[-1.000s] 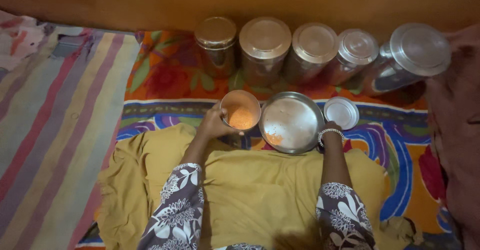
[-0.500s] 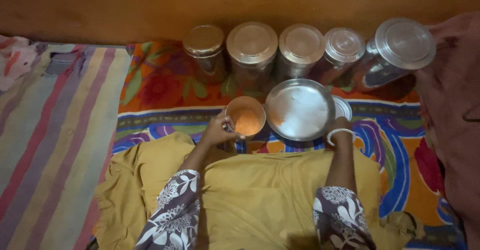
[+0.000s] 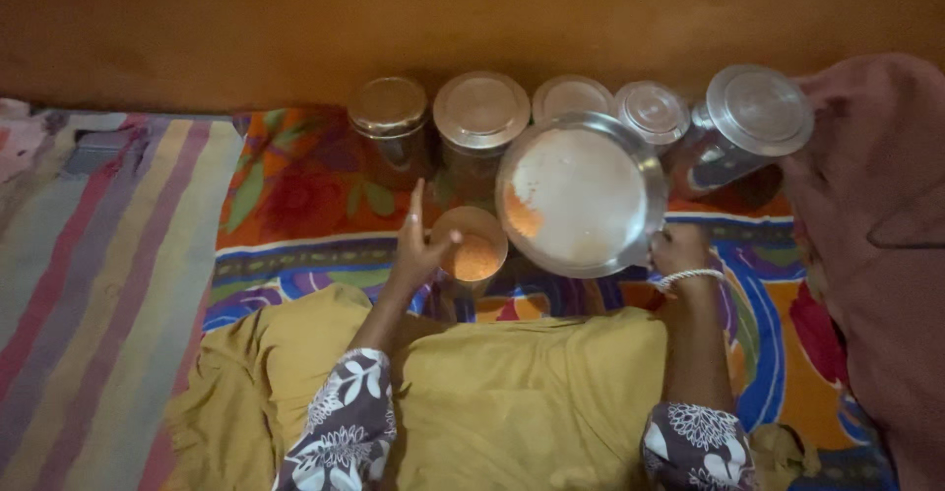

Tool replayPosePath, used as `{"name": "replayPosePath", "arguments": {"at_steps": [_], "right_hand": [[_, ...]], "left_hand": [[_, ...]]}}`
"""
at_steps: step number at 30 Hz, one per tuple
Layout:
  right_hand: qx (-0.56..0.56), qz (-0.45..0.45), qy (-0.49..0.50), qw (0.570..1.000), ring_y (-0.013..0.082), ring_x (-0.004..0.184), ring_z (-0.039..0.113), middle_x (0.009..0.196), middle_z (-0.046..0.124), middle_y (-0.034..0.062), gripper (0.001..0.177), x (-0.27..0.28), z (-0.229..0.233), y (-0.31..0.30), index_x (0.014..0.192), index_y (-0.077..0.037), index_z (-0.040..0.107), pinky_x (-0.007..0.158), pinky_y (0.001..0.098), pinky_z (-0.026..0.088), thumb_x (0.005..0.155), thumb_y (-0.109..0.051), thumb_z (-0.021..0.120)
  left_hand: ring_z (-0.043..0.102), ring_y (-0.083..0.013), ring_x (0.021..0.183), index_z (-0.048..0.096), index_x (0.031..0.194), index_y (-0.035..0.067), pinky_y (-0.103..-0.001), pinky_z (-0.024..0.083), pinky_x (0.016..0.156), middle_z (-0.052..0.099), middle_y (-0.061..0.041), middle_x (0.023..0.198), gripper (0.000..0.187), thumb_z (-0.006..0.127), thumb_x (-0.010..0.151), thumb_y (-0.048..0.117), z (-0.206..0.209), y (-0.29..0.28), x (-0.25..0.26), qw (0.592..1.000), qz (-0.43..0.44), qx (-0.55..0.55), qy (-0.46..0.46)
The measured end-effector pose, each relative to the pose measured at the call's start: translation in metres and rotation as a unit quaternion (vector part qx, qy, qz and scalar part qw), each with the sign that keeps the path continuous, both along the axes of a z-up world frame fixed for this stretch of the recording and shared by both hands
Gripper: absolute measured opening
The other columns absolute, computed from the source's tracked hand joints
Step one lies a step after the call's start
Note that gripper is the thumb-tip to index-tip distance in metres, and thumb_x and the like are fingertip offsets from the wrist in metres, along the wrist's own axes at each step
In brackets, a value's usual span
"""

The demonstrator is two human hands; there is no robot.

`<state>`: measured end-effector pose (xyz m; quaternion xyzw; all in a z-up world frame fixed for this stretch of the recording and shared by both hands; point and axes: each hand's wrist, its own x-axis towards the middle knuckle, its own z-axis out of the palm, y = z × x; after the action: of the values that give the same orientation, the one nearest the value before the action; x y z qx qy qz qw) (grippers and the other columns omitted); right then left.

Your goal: The person sits on a patterned floor mat and opens metal containers to pour grains onto a metal plate. They use their hands to separate and sort the grains, then pour the sorted contents back into the containers and close the lids.

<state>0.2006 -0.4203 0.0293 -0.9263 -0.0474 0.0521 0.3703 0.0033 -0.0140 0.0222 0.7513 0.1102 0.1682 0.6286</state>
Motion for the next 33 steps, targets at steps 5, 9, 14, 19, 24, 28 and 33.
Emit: {"name": "replayPosePath", "arguments": {"at_steps": [5,9,14,19,24,28,33], "right_hand": [[-0.015,0.048,-0.056,0.997,0.0281,0.059,0.069,0.069,0.069,0.0183,0.025,-0.022,0.007,0.087,0.091,0.001,0.073,0.063,0.0447,0.055,0.096,-0.021,0.064],[0.016,0.037,-0.074,0.997,0.0316,0.065,0.072,0.071,0.071,0.0205,0.028,-0.039,0.003,0.146,0.096,-0.002,0.074,0.067,0.0453,0.056,0.095,-0.027,0.063],[-0.002,0.033,-0.130,0.991,0.0415,0.076,0.071,0.083,0.071,0.0244,0.026,-0.035,-0.013,0.174,0.098,-0.002,0.075,0.067,0.0500,0.053,0.098,-0.024,0.063],[0.052,0.079,-0.225,0.970,0.0434,0.085,0.071,0.091,0.071,0.0267,0.024,-0.027,-0.018,0.180,0.110,-0.001,0.074,0.073,0.0486,0.055,0.094,-0.016,0.063],[0.104,0.097,-0.202,0.969,0.0372,0.082,0.075,0.090,0.075,0.0211,0.040,-0.034,-0.020,0.189,0.108,-0.002,0.072,0.072,0.0457,0.057,0.083,-0.033,0.081],[0.064,0.069,-0.205,0.974,0.0380,0.077,0.073,0.084,0.073,0.0214,0.049,-0.037,-0.027,0.194,0.101,0.000,0.073,0.067,0.0456,0.056,0.077,-0.040,0.087],[-0.004,0.060,-0.140,0.988,0.0356,0.067,0.072,0.072,0.068,0.0223,0.046,-0.035,-0.048,0.193,0.093,0.001,0.076,0.061,0.0471,0.054,0.092,-0.045,0.081]], "left_hand": [[0.062,-0.0205,0.112,0.033,0.162,0.007,-0.033,0.053,0.095,0.061,-0.019,0.134,0.083,0.053,0.101,0.060,-0.025,0.027,0.049,0.978,0.022,-0.206,-0.025],[0.064,-0.0199,0.110,0.046,0.142,0.001,-0.037,0.055,0.097,0.065,-0.010,0.124,0.066,0.056,0.103,0.053,-0.049,0.035,0.062,0.922,0.048,-0.356,-0.148],[0.066,-0.0181,0.100,0.063,0.124,-0.001,-0.034,0.055,0.089,0.070,-0.009,0.111,0.060,0.051,0.104,0.054,-0.050,0.038,0.049,0.943,0.135,-0.281,-0.117],[0.065,-0.0165,0.107,0.063,0.131,-0.005,-0.031,0.053,0.096,0.071,-0.010,0.118,0.069,0.055,0.102,0.057,-0.035,0.029,0.043,0.942,0.161,-0.187,-0.225],[0.067,-0.0160,0.107,0.067,0.128,-0.005,-0.030,0.054,0.095,0.073,-0.008,0.117,0.079,0.060,0.096,0.066,-0.039,0.030,0.039,0.929,0.209,-0.152,-0.266],[0.069,-0.0172,0.108,0.068,0.126,-0.007,-0.032,0.055,0.098,0.074,-0.008,0.116,0.081,0.068,0.091,0.066,-0.051,0.026,0.038,0.924,0.236,-0.134,-0.271],[0.069,-0.0189,0.106,0.067,0.123,-0.007,-0.035,0.055,0.098,0.073,-0.008,0.115,0.074,0.083,0.083,0.053,-0.061,0.025,0.043,0.869,0.150,-0.269,-0.387]]}}
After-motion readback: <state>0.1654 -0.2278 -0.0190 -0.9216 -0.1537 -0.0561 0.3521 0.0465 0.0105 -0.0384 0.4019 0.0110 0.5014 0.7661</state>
